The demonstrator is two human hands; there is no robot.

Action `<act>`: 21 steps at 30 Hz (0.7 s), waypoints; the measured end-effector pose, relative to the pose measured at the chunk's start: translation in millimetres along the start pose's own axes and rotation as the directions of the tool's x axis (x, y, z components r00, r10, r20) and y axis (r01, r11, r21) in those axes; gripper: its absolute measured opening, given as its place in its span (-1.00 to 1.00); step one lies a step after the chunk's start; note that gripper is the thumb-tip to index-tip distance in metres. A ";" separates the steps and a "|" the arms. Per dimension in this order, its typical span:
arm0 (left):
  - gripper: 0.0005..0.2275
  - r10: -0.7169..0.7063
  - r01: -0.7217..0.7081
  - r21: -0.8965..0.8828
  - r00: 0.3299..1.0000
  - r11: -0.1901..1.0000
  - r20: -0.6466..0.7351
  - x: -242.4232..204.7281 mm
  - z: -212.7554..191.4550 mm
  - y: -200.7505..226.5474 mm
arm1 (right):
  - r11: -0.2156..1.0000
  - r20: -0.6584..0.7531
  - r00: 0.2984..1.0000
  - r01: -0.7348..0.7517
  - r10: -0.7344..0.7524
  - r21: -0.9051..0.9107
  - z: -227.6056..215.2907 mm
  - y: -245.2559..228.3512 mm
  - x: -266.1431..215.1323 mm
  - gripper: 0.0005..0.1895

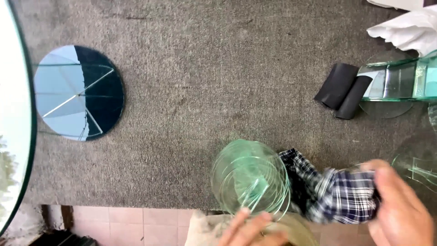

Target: Cleaning various glass plates and a glass table using cleaning spray and cloths.

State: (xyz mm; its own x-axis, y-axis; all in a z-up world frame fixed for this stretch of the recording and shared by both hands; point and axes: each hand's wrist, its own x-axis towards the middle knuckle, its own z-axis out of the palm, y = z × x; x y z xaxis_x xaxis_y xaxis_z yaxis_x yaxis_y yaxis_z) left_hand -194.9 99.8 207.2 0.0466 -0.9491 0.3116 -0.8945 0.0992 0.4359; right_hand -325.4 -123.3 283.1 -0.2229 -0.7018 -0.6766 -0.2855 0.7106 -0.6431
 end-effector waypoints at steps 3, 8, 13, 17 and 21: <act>-0.78 -0.491 0.429 -0.338 0.862 0.838 -0.125 10.2 -21.1 1.3 | 0.999 -0.051 0.999 -0.001 0.003 0.046 -26.3 38.5 10.9 -0.86; -0.08 -0.688 0.597 -0.486 0.725 0.638 -0.013 -10.5 -13.9 -35.7 | 0.412 0.874 -0.002 0.881 -0.487 0.232 -3.0 97.7 28.9 -0.61; -0.05 -0.511 0.520 -0.533 0.841 0.668 0.180 -12.6 -4.8 -49.5 | -0.286 0.868 0.046 0.935 -0.494 -0.212 11.3 100.0 -29.6 -0.44; -0.16 -0.507 0.465 -0.497 0.860 0.733 0.056 -6.8 0.6 -48.7 | -0.384 0.860 0.048 0.881 -0.509 -0.277 24.9 85.1 -15.7 -0.30; -0.17 -0.519 0.460 -0.416 0.854 0.785 -0.035 -7.5 6.8 -48.2 | -0.456 0.838 0.017 0.833 -0.545 -0.314 48.9 88.3 -38.3 -0.34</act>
State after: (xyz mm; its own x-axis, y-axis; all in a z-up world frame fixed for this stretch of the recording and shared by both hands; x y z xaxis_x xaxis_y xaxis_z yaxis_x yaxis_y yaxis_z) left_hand -155.1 100.1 178.1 0.5196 -0.8516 0.0693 -0.4956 -0.2343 0.8364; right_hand -296.6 -31.2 234.6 0.9332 -0.3575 0.0379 -0.3477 -0.9243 -0.1577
